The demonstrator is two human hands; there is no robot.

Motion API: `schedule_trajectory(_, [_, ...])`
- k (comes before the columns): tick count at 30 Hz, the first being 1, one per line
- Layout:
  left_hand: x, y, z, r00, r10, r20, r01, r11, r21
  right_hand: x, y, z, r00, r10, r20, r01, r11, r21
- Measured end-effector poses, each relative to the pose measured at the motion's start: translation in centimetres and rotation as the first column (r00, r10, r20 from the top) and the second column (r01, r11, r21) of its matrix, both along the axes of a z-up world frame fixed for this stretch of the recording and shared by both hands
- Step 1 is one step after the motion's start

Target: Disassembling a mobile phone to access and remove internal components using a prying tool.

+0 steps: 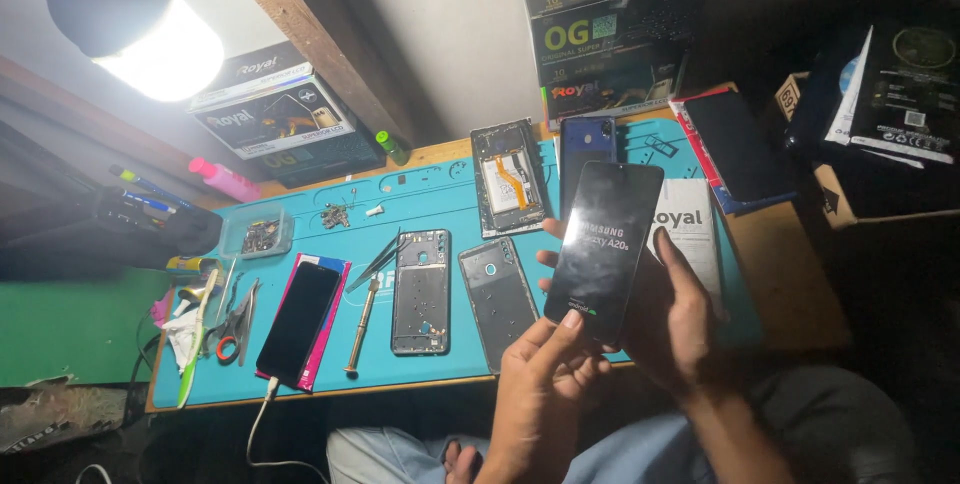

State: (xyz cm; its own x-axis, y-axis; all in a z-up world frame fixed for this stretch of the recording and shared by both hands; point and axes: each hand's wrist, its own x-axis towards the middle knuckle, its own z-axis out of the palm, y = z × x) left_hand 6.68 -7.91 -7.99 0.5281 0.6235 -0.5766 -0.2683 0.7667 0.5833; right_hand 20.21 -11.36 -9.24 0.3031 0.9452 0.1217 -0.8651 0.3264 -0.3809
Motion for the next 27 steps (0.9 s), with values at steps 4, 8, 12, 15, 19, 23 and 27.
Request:
schedule_trajectory(4, [0.2,-0.2,0.6,1.000,-0.003,0.014,0.004,0.998,-0.061,1.0,-0.1,-2.0,0.999,-0.035,-0.004,0.033,0.985,-0.169])
schedule_trajectory(8, [0.4,-0.7,0.7,0.998,0.019,0.068,-0.008,0.987,-0.163,1.4,-0.2,-3.3,0.875,0.366,-0.317,-0.333,0.930,0.155])
schedule_trajectory(12, [0.4,-0.2,2.3,0.995,0.084,-0.053,-0.099,0.890,-0.445,2.3,2.2,-9.9,0.908,0.412,-0.080,-0.295,0.761,0.577])
schedule_trajectory(15, [-0.7,-0.6,-1.2,0.982,0.135,0.135,-0.019,0.772,-0.635,3.1,1.8,-12.2,0.788,0.559,-0.259,-0.383,0.774,0.505])
schedule_trajectory(19, [-2.4,-0.8,-1.6,0.962,0.066,0.264,0.151,0.677,-0.721,0.5,-0.1,-8.5,0.862,0.286,-0.419,-0.334,0.942,-0.044])
schedule_trajectory(23, [-5.4,0.5,-0.6,0.945,-0.327,0.015,0.312,0.886,-0.342,-0.5,0.6,-2.6,0.958,-0.208,0.197,0.285,0.758,-0.586])
schedule_trajectory(27, [-9.2,3.6,-1.0,0.902,0.154,-0.403,0.007,0.928,0.372,-0.7,1.3,1.0,0.984,-0.158,0.082,0.174,0.764,-0.621])
